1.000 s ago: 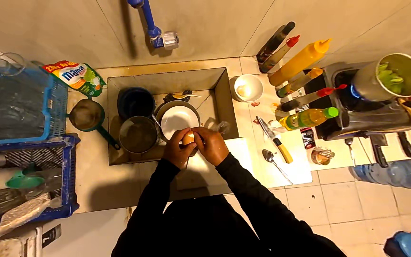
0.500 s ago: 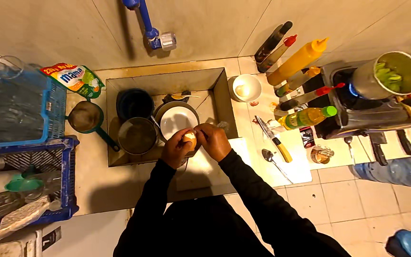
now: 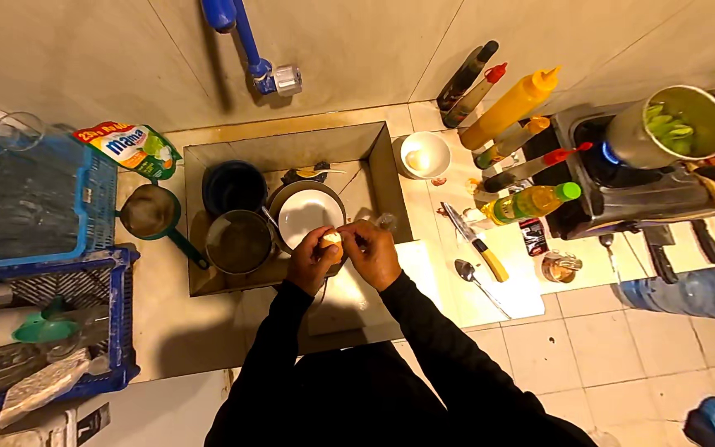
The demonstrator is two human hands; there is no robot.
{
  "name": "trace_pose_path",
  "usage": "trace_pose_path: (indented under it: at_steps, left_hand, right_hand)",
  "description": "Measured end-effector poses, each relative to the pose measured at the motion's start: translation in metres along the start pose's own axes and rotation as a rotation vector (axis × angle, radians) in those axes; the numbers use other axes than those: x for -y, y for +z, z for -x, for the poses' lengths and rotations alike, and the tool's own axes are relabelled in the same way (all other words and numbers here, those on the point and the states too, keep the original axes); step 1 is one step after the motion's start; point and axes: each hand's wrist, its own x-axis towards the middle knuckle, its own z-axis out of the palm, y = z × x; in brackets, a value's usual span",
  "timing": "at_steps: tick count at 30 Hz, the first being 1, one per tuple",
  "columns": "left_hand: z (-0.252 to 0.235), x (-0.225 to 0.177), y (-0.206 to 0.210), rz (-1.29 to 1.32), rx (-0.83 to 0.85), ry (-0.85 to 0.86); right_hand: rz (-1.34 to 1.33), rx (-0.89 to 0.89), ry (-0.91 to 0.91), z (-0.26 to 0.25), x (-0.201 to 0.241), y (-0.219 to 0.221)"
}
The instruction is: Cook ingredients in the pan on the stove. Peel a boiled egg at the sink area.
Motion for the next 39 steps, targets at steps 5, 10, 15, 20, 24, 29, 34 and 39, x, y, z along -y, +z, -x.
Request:
trace_pose_path:
  at_steps: [5, 10, 15, 20, 24, 29, 34, 39]
  left_hand:
    - [-0.001, 0.000, 0.000, -0.009, 0.010, 0.014]
    - [-0.005, 0.009, -0.003, 0.210, 0.055, -0.020]
    - [-0.007, 0.005, 0.003, 0.331, 0.045, -0.080]
    - [-0.007, 0.007, 0.003, 0.226, 0.050, -0.032]
    - [-0.008, 0.006, 0.006, 0.130, 0.001, 0.011]
    - [-0.011, 0.005, 0.004, 0.151, 0.016, -0.007]
    - [-0.013, 0.008, 0.005, 0.220, 0.029, 0.003]
    - [-0.013, -0.001, 0.007, 0.444, 0.010, -0.138]
  right_hand:
    - [0.092, 0.007, -0.053, -0.003, 0.003, -0.004]
    - [0.153, 0.035, -0.075, -0.012, 0.003, -0.011]
    - [0.028, 0.069, -0.027, -0.015, -0.003, -0.014]
    - [-0.101, 0.111, -0.079, -0.015, -0.006, -0.011]
    - [0.091, 0.079, -0.204, -0.017, -0.002, -0.005]
    - [0.225, 0.013, -0.244, -0.016, -0.001, 0.000]
    - [0.207, -0.011, -0.214, -0.019, 0.000, -0.002]
    - [0.168, -0.073, -0.047, -0.028, -0.011, -0.010]
